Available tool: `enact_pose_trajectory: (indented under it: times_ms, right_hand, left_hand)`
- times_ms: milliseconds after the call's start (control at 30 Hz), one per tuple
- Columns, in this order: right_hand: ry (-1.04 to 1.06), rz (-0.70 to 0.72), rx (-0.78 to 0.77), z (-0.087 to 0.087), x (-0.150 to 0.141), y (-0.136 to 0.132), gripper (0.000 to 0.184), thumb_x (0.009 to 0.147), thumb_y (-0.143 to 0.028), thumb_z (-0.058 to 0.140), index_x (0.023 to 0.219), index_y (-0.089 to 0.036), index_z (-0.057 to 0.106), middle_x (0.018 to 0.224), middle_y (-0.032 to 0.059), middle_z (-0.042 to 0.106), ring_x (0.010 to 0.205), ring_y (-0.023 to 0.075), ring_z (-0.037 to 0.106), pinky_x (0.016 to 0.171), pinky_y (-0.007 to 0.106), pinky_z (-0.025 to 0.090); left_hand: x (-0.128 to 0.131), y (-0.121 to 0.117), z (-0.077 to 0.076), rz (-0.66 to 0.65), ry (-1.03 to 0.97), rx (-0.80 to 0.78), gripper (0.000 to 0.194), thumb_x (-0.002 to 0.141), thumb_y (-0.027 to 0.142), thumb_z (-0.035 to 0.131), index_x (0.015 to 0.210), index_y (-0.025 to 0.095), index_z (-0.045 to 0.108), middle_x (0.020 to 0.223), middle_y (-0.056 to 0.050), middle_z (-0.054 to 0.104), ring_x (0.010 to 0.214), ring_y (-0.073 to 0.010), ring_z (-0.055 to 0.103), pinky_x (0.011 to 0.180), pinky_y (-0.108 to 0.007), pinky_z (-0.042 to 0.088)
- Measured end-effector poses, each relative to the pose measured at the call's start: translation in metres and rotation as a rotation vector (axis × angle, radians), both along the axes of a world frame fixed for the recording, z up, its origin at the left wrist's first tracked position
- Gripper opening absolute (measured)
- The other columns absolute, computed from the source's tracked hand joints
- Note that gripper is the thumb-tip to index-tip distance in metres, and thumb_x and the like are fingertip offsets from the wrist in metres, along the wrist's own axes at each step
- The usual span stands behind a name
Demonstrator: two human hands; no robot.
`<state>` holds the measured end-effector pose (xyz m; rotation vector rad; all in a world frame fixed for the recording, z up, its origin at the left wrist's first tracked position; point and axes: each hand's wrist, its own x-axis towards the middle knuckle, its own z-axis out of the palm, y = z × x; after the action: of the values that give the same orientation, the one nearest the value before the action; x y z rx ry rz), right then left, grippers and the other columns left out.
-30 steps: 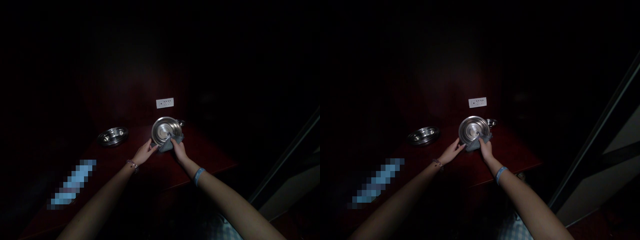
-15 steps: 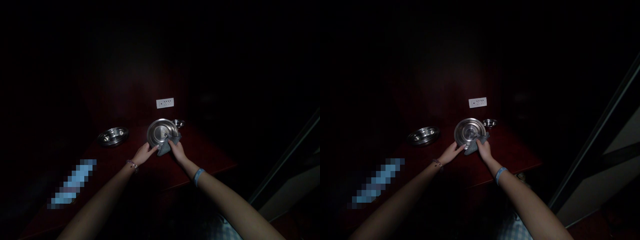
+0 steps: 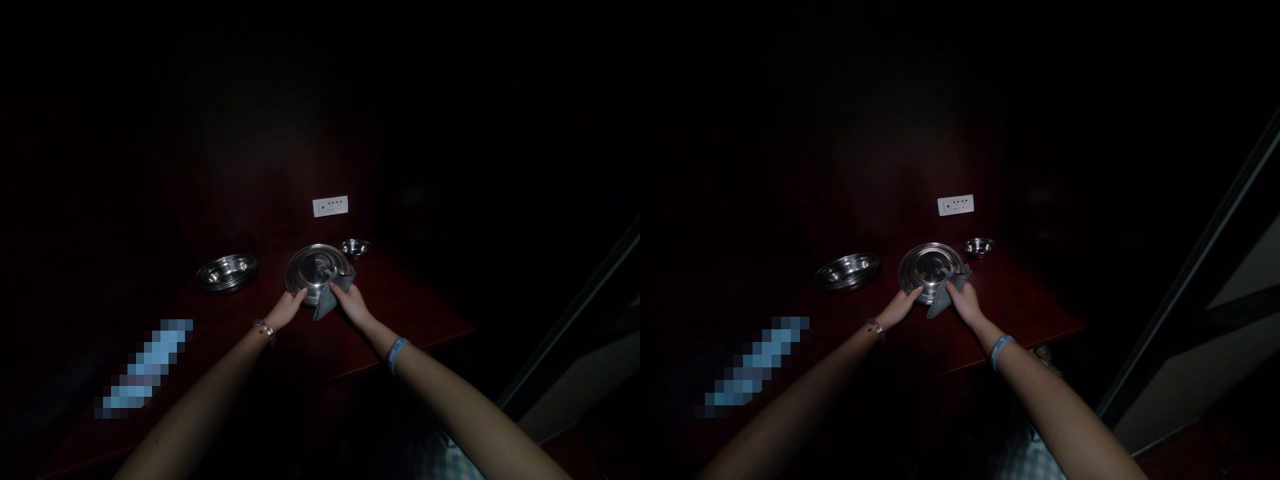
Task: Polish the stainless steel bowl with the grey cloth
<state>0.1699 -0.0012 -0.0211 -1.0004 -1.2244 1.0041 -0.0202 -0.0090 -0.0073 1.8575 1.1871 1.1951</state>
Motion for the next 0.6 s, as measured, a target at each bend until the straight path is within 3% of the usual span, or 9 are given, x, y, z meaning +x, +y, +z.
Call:
enact_pose_trajectory:
  times_ms: [267, 433, 600]
  right_hand:
    - [0.05, -0.006, 0.048, 0.004, 0.002, -0.002, 0.034, 0.073, -0.045, 0.067, 0.089, -0.015, 0.069, 0.096, 0.0078, 0.074, 0.091, 0.0235, 0.067, 0.088, 0.037, 0.05]
    - [0.032, 0.039, 0.063, 0.006, -0.001, -0.007, 0.03, 0.073, -0.044, 0.069, 0.087, -0.017, 0.07, 0.095, 0.006, 0.074, 0.09, 0.0227, 0.067, 0.088, 0.036, 0.05]
    - [0.031, 0.096, 0.056, 0.008, -0.003, -0.011, 0.027, 0.073, -0.041, 0.069, 0.085, -0.018, 0.07, 0.096, 0.0065, 0.074, 0.092, 0.0235, 0.067, 0.09, 0.037, 0.05]
  left_hand:
    - [0.006, -0.005, 0.008, 0.02, -0.218, -0.077, 0.038, 0.076, 0.043, 0.056, 0.096, 0.012, 0.067, 0.099, -0.011, 0.075, 0.098, -0.0265, 0.068, 0.094, -0.04, 0.05]
    - [0.0, -0.004, 0.017, 0.178, -0.266, 0.043, 0.03, 0.079, 0.038, 0.058, 0.091, 0.013, 0.067, 0.093, -0.01, 0.075, 0.092, -0.0243, 0.068, 0.088, -0.036, 0.051]
    - [-0.007, -0.004, 0.023, 0.24, -0.195, 0.127, 0.034, 0.085, 0.044, 0.054, 0.089, 0.013, 0.068, 0.085, -0.009, 0.073, 0.092, -0.0251, 0.068, 0.087, -0.035, 0.051]
